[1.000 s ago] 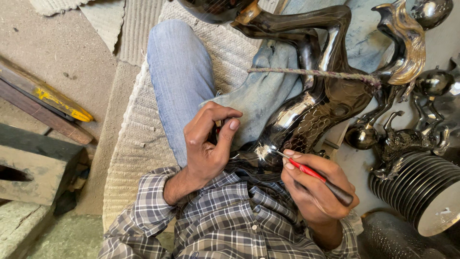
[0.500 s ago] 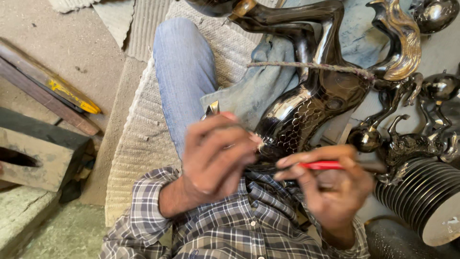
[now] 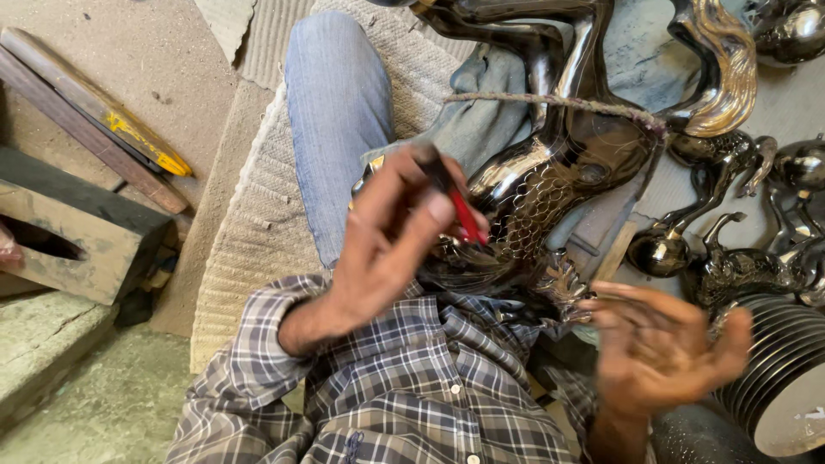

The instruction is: The person uses a hammer and chisel to engrave a honeycomb pattern onto the surface of a metal sculpture. They repeatedly strike the chisel to create small indentations, working methodically across the curved surface.

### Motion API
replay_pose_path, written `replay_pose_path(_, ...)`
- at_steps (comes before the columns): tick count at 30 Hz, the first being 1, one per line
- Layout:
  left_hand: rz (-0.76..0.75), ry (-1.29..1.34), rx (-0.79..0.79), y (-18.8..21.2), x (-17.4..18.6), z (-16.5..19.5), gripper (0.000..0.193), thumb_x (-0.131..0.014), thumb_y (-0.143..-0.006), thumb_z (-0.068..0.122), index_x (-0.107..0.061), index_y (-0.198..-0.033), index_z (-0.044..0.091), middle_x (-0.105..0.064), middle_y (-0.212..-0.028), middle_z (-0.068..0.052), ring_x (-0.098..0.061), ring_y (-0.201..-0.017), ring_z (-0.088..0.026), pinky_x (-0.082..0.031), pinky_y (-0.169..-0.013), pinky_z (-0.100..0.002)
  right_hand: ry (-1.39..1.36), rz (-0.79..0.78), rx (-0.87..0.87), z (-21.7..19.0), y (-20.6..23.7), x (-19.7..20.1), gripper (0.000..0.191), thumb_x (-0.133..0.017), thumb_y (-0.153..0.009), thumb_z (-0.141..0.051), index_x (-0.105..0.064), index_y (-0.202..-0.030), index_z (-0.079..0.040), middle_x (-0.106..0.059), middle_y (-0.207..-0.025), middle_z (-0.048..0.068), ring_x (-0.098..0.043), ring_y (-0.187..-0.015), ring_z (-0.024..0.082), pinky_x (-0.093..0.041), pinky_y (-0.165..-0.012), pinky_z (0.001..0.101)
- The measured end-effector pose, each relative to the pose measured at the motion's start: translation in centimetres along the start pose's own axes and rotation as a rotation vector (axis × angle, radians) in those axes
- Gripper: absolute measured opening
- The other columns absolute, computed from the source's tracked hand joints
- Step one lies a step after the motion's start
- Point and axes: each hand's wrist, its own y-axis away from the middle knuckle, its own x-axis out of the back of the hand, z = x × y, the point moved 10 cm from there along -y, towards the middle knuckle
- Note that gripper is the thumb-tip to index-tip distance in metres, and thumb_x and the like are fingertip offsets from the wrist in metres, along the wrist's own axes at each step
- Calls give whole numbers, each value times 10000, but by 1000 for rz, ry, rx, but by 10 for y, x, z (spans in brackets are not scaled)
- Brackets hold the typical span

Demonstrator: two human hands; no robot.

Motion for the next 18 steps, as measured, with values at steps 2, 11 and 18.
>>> replay_pose_path(2,68,65,52,-9,12,-3,241,-577,-1085,59,-521,-1317,30,-649,-1163,-96,-759,-996,-192,-733,-913,-338,109,126,-136,39,22,36,655,-640,-1094,100,-306,-1622,-94,-669,-1098,185,-745,-931,242,-652,-765,334)
replay_pose_path(11,-99,-241,26,-20,-3,-2,267,-704,-1062,-2,-578,-1295,29,-685,-1197,-108,-725,-1107,-153,-684,-989,-284,727,-513,-454,161,156,16,524,-722,-620,46,-663,-1139,14,-666,-1122,231,-650,-991,444,-541,-808,497)
replay_pose_path(18,-61,-349,83,-19,3,-15,472,-732,-1009,84,-538,-1438,52,-762,-1118,-62,-765,-926,-92,-671,-765,-216,644,-453,-846,192,167,39,356,-808,-761,-87,-704,-1096,-28,-744,-982,144,-687,-785,314,-539,-706,441)
